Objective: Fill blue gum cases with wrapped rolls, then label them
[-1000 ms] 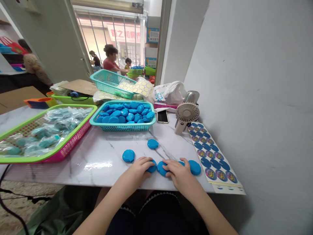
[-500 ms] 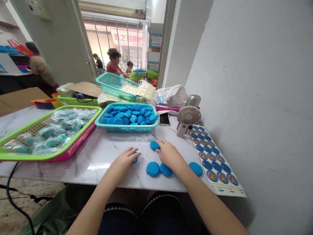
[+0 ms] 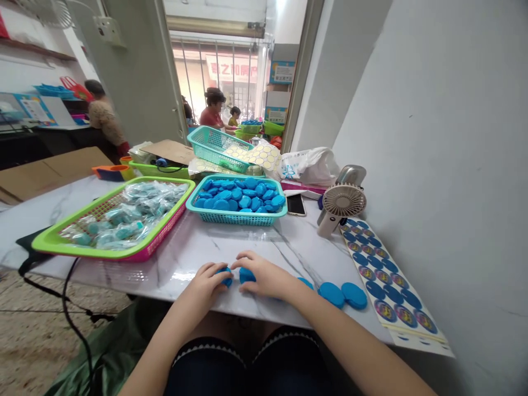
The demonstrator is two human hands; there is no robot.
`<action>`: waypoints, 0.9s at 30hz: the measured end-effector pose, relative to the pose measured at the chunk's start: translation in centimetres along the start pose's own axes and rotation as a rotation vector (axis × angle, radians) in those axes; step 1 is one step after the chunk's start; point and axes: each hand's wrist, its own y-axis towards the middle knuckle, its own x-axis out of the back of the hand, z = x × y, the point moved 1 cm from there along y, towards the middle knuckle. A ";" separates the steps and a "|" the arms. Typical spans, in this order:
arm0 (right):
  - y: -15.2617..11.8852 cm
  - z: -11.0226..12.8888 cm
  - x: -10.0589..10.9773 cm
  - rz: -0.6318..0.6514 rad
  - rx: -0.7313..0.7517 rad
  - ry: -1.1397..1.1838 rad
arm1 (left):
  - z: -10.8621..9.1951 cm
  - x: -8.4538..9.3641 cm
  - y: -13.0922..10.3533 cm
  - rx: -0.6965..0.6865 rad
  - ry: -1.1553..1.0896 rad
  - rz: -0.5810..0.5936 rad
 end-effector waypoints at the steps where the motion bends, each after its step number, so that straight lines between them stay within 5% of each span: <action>1: -0.2 0.2 0.0 -0.001 -0.005 -0.003 | -0.2 0.4 -0.2 -0.006 -0.015 0.012; 9: -1.3 0.0 0.2 -0.052 -0.120 -0.100 | -1.4 1.0 0.8 0.132 -0.071 -0.056; 27: -2.9 1.5 -1.5 -0.147 -0.122 -0.114 | -2.3 0.8 0.7 0.066 -0.111 0.082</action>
